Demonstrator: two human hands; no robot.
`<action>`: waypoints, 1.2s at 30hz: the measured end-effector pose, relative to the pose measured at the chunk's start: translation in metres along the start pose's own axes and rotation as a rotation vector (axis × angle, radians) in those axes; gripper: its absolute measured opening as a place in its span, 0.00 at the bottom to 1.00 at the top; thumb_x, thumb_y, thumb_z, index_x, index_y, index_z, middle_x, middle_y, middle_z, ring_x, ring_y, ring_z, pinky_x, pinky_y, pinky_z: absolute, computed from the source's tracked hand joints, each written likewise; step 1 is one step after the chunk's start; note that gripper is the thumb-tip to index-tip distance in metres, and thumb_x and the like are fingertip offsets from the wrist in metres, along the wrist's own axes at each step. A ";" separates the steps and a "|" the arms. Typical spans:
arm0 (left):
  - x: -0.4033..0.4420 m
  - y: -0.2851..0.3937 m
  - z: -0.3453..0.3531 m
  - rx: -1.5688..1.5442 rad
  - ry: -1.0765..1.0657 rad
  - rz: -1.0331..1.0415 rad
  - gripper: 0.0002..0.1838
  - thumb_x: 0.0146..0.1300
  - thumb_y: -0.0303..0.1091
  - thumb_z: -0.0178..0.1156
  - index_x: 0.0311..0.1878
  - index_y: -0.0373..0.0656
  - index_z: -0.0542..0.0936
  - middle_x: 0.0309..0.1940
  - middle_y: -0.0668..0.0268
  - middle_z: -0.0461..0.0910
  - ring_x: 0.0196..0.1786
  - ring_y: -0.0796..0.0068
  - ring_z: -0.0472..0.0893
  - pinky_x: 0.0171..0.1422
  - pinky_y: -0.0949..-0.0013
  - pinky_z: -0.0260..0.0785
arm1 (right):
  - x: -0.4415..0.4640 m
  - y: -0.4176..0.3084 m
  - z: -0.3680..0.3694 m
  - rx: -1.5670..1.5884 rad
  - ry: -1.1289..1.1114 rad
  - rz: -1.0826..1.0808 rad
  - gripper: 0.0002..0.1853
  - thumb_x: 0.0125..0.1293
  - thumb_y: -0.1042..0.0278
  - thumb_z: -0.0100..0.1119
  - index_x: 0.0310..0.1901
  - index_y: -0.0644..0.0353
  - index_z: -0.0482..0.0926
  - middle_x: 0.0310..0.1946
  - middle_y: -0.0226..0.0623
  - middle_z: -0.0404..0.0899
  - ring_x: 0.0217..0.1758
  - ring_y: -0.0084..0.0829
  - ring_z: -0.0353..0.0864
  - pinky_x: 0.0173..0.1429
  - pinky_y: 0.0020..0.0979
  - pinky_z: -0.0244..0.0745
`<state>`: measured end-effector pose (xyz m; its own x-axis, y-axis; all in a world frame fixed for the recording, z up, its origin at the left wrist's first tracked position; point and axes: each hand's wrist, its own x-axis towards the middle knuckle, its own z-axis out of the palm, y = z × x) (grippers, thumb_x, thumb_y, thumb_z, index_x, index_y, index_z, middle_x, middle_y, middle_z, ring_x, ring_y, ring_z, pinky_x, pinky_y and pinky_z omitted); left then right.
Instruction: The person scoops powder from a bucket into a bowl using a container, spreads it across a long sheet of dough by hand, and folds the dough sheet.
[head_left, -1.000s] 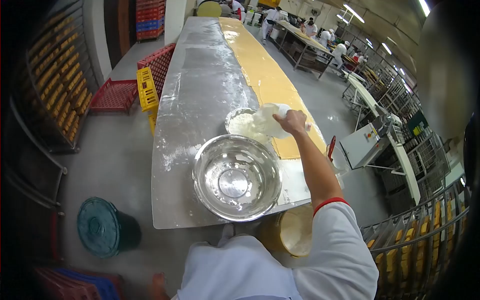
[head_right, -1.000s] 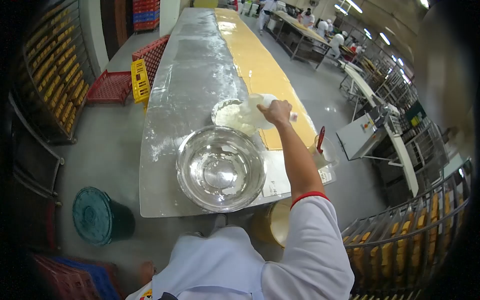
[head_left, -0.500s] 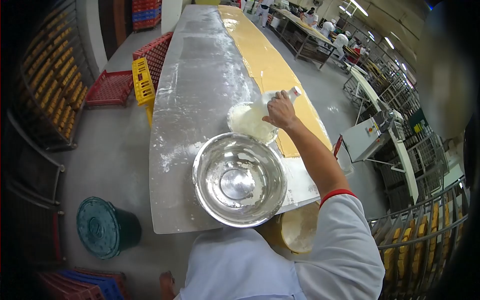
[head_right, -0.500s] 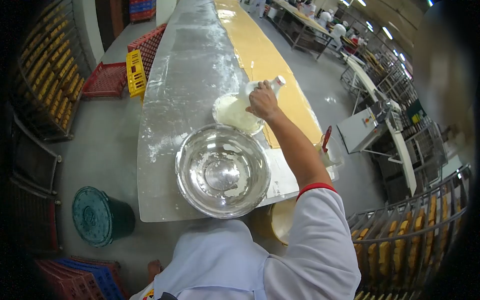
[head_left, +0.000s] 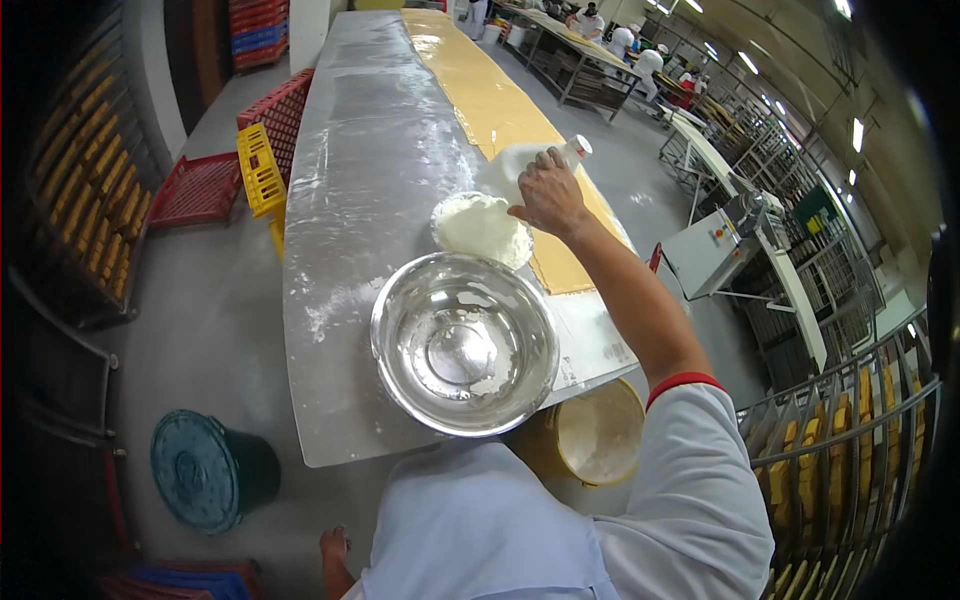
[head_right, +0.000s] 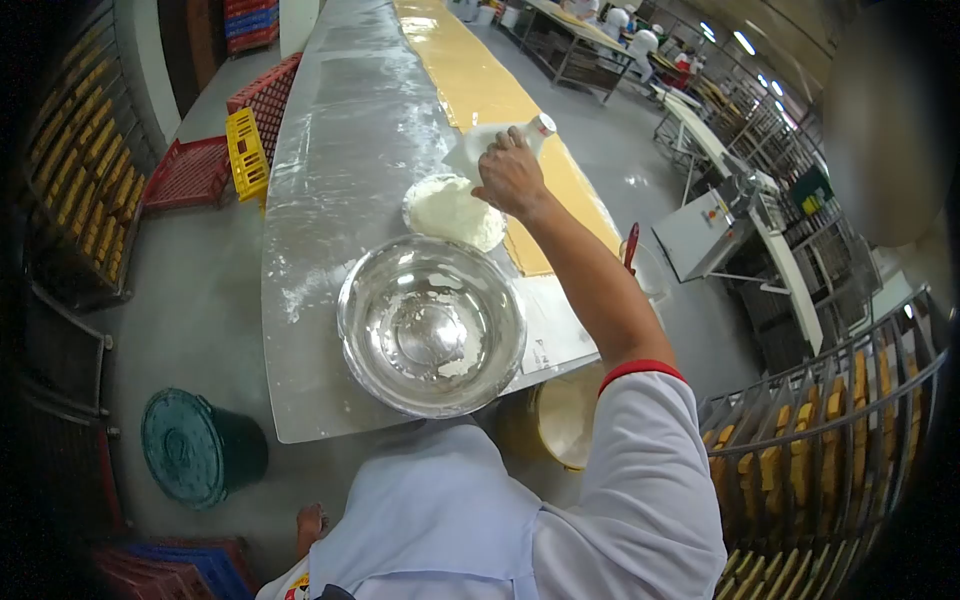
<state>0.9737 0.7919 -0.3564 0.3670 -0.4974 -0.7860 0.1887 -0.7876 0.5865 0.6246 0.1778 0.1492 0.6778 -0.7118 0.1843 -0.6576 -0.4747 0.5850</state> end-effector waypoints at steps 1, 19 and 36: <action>-0.002 0.003 0.000 -0.202 0.035 -0.164 0.11 0.67 0.38 0.55 0.39 0.38 0.76 0.27 0.64 0.77 0.23 0.72 0.77 0.25 0.66 0.69 | -0.005 0.002 0.001 0.044 0.085 0.023 0.26 0.50 0.40 0.70 0.33 0.61 0.86 0.38 0.42 0.84 0.54 0.41 0.75 0.68 0.42 0.59; 0.028 0.043 0.072 0.471 -0.239 0.283 0.20 0.61 0.42 0.62 0.52 0.37 0.80 0.42 0.54 0.84 0.43 0.57 0.84 0.47 0.58 0.76 | -0.240 0.009 0.002 1.149 0.240 1.290 0.36 0.57 0.31 0.63 0.28 0.69 0.83 0.24 0.43 0.80 0.27 0.36 0.77 0.37 0.38 0.71; -0.231 0.352 0.496 0.766 -0.090 1.768 0.27 0.59 0.32 0.64 0.61 0.38 0.71 0.64 0.46 0.66 0.68 0.43 0.64 0.72 0.46 0.56 | -0.695 -0.023 0.134 0.935 -0.467 1.610 0.43 0.49 0.24 0.61 0.39 0.68 0.85 0.34 0.56 0.84 0.43 0.51 0.86 0.49 0.47 0.79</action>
<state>0.5039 0.4496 -0.0656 -0.3812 -0.7824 0.4925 -0.6761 0.5992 0.4288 0.1248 0.6141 -0.0983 -0.6854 -0.6840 -0.2496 -0.5299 0.7037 -0.4733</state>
